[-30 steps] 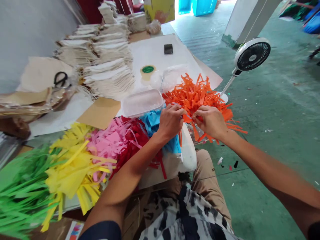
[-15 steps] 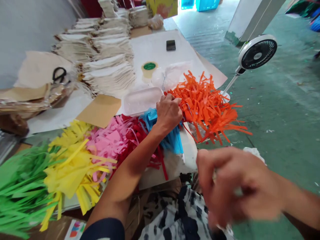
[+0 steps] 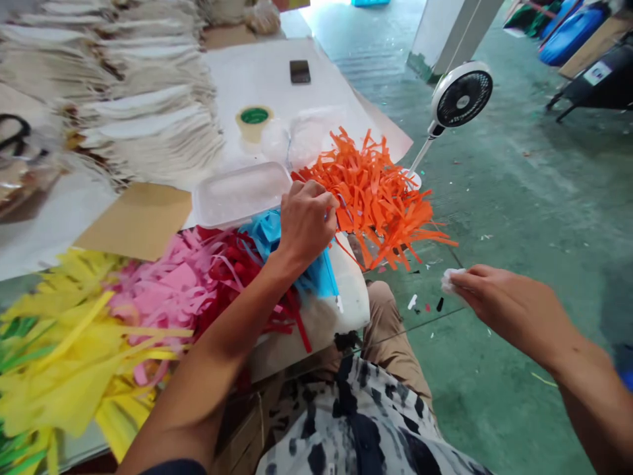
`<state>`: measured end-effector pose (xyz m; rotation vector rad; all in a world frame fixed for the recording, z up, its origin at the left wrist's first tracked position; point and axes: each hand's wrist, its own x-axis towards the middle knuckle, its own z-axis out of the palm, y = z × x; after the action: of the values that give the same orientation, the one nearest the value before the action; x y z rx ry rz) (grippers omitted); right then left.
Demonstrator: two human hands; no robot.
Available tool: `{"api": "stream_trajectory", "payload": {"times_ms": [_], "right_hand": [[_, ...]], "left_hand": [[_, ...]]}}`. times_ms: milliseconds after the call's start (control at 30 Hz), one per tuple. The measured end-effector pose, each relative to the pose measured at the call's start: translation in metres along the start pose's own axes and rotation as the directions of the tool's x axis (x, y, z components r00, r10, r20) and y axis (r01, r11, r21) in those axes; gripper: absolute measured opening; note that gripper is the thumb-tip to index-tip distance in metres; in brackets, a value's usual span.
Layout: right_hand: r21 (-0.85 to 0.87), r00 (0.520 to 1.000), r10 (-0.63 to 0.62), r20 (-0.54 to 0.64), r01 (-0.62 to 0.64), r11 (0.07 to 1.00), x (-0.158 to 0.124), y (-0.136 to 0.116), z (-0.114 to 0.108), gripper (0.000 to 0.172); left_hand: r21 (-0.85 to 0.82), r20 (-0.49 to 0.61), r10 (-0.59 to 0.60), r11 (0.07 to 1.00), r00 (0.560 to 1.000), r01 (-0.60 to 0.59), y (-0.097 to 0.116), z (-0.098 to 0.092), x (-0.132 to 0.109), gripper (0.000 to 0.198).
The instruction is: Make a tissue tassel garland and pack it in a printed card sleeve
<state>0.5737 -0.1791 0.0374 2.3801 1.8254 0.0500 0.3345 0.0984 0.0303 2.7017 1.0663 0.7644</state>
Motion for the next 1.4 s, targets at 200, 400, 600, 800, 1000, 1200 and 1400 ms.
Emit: {"api": "stream_trajectory", "payload": {"times_ms": [200, 400, 600, 800, 1000, 1200, 1400], "right_hand": [[0.002, 0.998, -0.053, 0.042, 0.053, 0.999, 0.005, 0.008, 0.007, 0.035], [0.093, 0.972, -0.028, -0.233, 0.051, 0.994, 0.054, -0.028, -0.03, 0.041], [0.179, 0.907, -0.268, -0.324, 0.336, 0.925, 0.135, -0.122, -0.007, 0.03], [0.237, 0.895, -0.195, -0.401, 0.307, 0.922, 0.16, -0.126, 0.016, 0.033], [0.679, 0.896, -0.04, -0.441, 0.362, 0.639, 0.175, -0.109, 0.003, 0.031], [0.873, 0.956, -0.045, -0.29, 0.283, 0.397, 0.188, -0.099, -0.001, 0.028], [0.502, 0.891, -0.239, -0.387, 0.421, 0.755, 0.173, -0.105, -0.008, 0.024]], "left_hand": [[0.004, 0.029, 0.017, 1.0, 0.999, -0.018, 0.006, 0.001, 0.0, 0.021], [0.02, 0.072, 0.021, 1.0, 0.997, -0.023, 0.0, 0.001, 0.0, 0.02], [0.034, 0.08, 0.01, 0.999, 0.997, -0.013, -0.004, 0.0, -0.003, 0.02], [0.003, 0.053, 0.004, 1.0, 0.999, -0.004, -0.008, -0.006, -0.006, 0.019], [-0.066, 0.072, 0.018, 0.998, 0.997, -0.013, -0.007, -0.003, -0.005, 0.017], [-0.085, 0.063, 0.01, 0.996, 0.998, -0.004, -0.008, 0.002, -0.003, 0.02], [-0.031, 0.103, 0.025, 0.999, 0.994, -0.022, -0.008, 0.004, -0.004, 0.019]]}}
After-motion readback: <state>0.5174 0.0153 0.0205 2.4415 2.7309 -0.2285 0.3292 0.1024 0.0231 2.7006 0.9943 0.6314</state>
